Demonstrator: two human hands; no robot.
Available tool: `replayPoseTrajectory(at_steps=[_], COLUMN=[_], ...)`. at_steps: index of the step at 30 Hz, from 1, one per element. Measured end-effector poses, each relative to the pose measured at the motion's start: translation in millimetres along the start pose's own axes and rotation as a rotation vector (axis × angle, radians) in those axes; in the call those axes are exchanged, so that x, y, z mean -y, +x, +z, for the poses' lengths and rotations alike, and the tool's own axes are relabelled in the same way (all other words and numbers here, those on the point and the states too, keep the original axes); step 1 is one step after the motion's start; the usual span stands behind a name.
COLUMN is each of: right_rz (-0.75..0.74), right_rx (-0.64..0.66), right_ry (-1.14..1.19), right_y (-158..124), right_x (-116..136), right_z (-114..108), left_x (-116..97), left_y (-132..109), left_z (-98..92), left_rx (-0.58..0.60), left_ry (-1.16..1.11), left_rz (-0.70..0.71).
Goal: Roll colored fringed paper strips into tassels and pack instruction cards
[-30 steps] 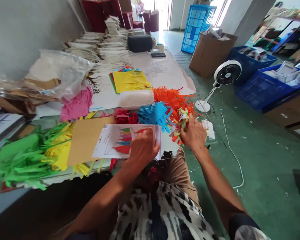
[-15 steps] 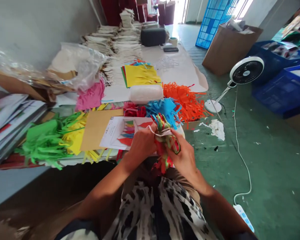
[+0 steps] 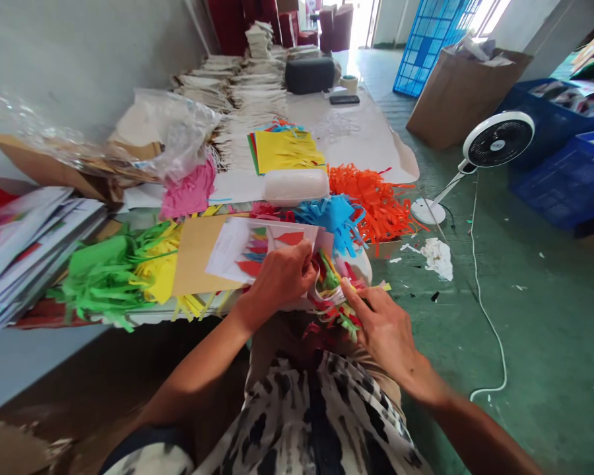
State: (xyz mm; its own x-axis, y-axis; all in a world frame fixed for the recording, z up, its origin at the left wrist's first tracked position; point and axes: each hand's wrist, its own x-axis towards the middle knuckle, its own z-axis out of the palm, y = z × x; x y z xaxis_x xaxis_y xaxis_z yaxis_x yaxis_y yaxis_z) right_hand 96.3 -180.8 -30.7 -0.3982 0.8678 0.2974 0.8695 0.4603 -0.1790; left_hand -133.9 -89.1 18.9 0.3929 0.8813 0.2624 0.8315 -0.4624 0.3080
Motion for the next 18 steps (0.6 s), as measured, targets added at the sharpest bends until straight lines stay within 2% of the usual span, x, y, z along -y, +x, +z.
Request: replayPoseTrajectory(at_steps=[4, 8, 11, 14, 16, 17, 18], right_rz=[-0.037, 0.112, 0.271, 0.37, 0.383, 0.388, 0.396], right_rx=[0.028, 0.032, 0.017, -0.055, -0.101, -0.13, -0.164], right_ry=[-0.003, 0.02, 0.22, 0.43, 0.498, 0.532, 0.564], right_y=[11, 35, 53, 60, 57, 54, 50], right_x=[-1, 4, 3, -6, -13, -15, -17], right_z=[-3, 0, 8, 17, 21, 22, 22], left_x=[-14, -25, -34, -45, -48, -46, -42], left_y=[-3, -3, -1, -7, -19, -26, -33], left_z=[5.4, 9.8, 16.3, 23.2, 24.1, 22.9, 20.6], left_rx=[0.056, 0.072, 0.084, 0.078, 0.033, -0.033, -0.15], left_ry=[0.07, 0.071, 0.062, 0.044, -0.019, -0.077, -0.148], left_rz=[0.153, 0.263, 0.34, 0.395, 0.401, 0.359, 0.266])
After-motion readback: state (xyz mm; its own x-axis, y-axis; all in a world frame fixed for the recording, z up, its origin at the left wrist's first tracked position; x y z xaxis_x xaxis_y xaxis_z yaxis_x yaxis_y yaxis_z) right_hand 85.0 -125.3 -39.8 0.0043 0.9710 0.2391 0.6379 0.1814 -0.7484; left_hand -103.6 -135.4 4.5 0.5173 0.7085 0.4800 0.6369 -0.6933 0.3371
